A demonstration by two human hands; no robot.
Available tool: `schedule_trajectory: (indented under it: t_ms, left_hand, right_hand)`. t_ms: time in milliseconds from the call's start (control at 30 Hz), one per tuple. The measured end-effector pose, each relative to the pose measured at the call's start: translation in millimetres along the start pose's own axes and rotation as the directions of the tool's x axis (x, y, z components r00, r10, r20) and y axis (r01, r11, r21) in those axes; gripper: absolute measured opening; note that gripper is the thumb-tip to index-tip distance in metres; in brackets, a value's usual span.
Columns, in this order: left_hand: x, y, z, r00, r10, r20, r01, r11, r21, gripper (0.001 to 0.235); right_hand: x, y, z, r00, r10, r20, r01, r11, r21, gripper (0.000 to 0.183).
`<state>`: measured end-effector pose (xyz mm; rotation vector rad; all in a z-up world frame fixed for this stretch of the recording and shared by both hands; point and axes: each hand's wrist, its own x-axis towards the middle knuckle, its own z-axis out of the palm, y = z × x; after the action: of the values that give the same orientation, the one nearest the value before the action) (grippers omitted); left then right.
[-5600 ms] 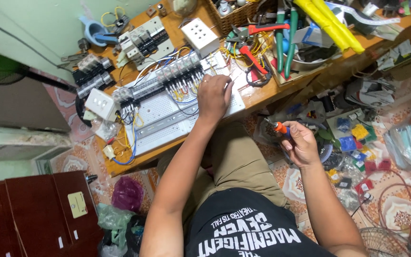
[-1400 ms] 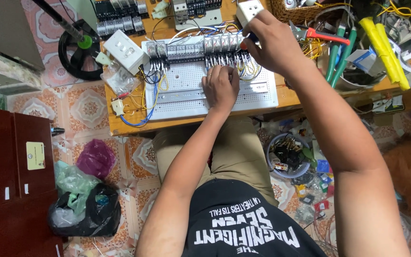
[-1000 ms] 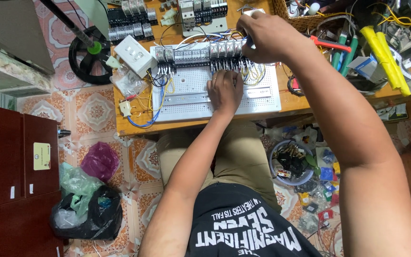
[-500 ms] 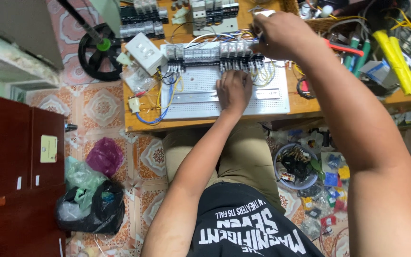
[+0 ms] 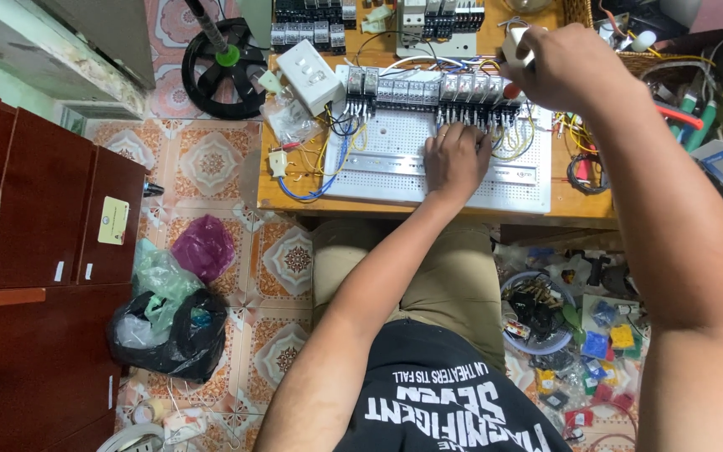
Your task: The person sits at a cluttered workbench and uses a screwdriver to tighten screws on a row of small black electronic modules mounted on a white perforated board. They handle the modules and wires, adjusting connections and securing components in sequence.
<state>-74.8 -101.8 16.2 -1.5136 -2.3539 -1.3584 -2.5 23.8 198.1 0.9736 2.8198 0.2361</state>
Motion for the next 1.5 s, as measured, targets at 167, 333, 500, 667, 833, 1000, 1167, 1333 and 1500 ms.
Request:
schedule_trajectory:
  t_ms: [167,333,500,667,833,1000,1167,1333,1500]
  left_hand:
    - [0.0,0.1,-1.0,0.999,0.022,-0.034,-0.023,1.000,-0.021,0.020]
    - [1.2,0.2,-1.9,1.000,0.005,-0.002,-0.005,1.000,-0.016,0.021]
    - [-0.4,-0.2,-2.2,0.999,0.030,-0.031,-0.031,0.999,-0.018,0.019]
    - [2.0,-0.1,-2.8,0.997,0.054,-0.049,-0.054,0.998,-0.009,0.017]
    - [0.4,-1.3,-0.3,0.998,0.040,-0.052,-0.041,0.999,-0.032,0.017]
    - [0.4,0.7,-4.8,0.996,0.055,-0.063,-0.057,0.998,-0.033,0.020]
    - [1.7,1.8,-7.0,0.999,0.029,-0.028,-0.030,0.999,-0.028,0.020]
    - [1.6,1.5,-5.7,0.999,0.038,-0.037,-0.040,0.999,-0.031,0.016]
    - [2.1,1.0,-6.9,0.995,0.064,-0.080,-0.067,0.997,-0.037,0.016]
  right_hand:
    - [-5.7,-10.7,-18.5,0.994,-0.015,0.104,-0.007,0.977,0.211,0.040]
    - [-4.1,-0.6,-7.5,0.996,-0.075,0.043,0.066,0.979,0.191,0.040]
    - [0.9,3.5,9.8,0.998,-0.050,-0.022,0.049,0.997,-0.058,0.046]
    - [1.7,12.0,6.9,0.978,-0.194,-0.078,0.206,0.956,0.207,0.043]
    - [-3.2,-1.4,-8.0,0.997,-0.043,0.071,0.029,0.982,0.188,0.036]
    - [-5.2,-11.6,-16.1,0.994,-0.029,0.107,0.001,0.969,0.249,0.036]
    - [-12.2,-12.9,-31.5,0.983,-0.084,0.165,0.019,0.932,0.361,0.041]
    - [-2.2,-8.1,-7.0,0.995,-0.028,0.092,0.011,0.985,0.172,0.036]
    - [-3.6,-6.4,-7.3,0.992,-0.118,0.054,0.105,0.972,0.208,0.040]
